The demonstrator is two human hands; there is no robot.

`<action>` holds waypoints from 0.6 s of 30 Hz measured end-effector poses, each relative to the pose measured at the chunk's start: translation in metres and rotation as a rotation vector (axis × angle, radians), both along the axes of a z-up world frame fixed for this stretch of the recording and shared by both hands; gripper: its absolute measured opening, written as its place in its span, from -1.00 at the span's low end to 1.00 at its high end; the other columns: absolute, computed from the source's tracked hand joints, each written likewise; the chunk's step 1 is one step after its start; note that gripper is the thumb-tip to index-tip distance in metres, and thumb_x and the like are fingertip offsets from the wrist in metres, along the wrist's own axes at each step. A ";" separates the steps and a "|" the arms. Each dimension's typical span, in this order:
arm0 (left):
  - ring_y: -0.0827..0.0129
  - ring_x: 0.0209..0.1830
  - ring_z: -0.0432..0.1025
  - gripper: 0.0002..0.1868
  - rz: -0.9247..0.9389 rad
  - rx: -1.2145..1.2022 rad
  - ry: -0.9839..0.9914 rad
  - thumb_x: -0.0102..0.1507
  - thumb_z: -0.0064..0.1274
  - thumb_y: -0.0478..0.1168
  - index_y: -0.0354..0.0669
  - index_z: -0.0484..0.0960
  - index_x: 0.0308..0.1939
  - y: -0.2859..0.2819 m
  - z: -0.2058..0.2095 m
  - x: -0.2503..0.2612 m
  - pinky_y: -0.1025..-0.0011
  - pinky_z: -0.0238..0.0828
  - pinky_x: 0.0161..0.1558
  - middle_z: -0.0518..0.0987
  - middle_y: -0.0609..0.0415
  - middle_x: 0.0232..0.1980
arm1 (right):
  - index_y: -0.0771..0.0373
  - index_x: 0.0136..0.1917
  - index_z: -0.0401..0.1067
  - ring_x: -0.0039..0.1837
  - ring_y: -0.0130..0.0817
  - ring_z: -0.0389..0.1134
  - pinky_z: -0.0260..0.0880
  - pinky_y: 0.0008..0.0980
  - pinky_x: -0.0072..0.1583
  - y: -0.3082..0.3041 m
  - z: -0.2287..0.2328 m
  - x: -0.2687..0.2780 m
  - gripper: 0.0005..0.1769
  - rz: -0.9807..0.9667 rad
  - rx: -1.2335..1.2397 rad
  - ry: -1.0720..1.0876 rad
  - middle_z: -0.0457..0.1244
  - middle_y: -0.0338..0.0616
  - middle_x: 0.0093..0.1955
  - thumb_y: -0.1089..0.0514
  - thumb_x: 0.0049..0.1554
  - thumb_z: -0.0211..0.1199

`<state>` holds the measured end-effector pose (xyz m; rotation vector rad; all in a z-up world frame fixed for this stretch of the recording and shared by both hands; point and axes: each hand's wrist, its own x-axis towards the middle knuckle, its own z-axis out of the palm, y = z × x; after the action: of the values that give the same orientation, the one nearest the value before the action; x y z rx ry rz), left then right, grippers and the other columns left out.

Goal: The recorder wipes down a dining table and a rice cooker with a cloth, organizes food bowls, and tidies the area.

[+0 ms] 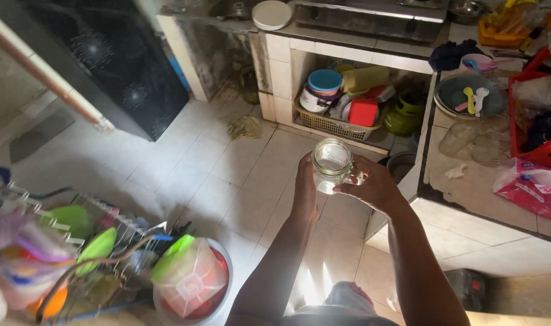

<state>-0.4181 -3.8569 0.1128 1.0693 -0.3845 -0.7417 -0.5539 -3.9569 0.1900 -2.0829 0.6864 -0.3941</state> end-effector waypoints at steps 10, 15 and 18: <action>0.28 0.41 0.16 -0.33 -0.017 0.172 0.090 0.35 -0.29 0.25 0.07 0.26 0.46 -0.203 -0.004 0.116 0.10 0.01 0.37 0.32 0.12 0.38 | 0.12 0.15 0.53 -0.13 -0.40 0.28 0.37 -0.31 -0.03 -0.201 -0.025 0.110 -0.35 -0.011 -0.058 -0.021 0.28 -0.23 -0.22 -0.06 -0.19 0.61; 0.25 0.46 0.16 -0.30 -0.002 0.111 0.045 0.34 -0.33 0.28 0.08 0.25 0.48 -0.303 0.013 0.172 0.11 0.04 0.40 0.30 0.11 0.43 | 0.01 0.40 0.44 -0.04 -0.37 0.35 0.41 -0.28 0.08 -0.313 -0.014 0.176 0.00 -0.019 -0.024 0.005 0.43 -0.21 -0.02 -0.13 -0.31 0.64; 0.24 0.49 0.15 -0.28 0.016 0.093 0.030 0.34 -0.36 0.30 0.08 0.25 0.49 -0.346 0.011 0.199 0.11 0.06 0.41 0.29 0.10 0.46 | 0.12 0.37 0.44 0.28 -0.37 0.35 0.31 -0.24 0.27 -0.362 -0.021 0.206 -0.02 0.005 -0.046 -0.047 0.38 -0.17 0.25 -0.13 -0.27 0.67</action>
<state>-0.2195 -4.2026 0.1242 1.1463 -0.3178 -0.7670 -0.3477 -4.3189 0.1692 -2.1108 0.6502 -0.4586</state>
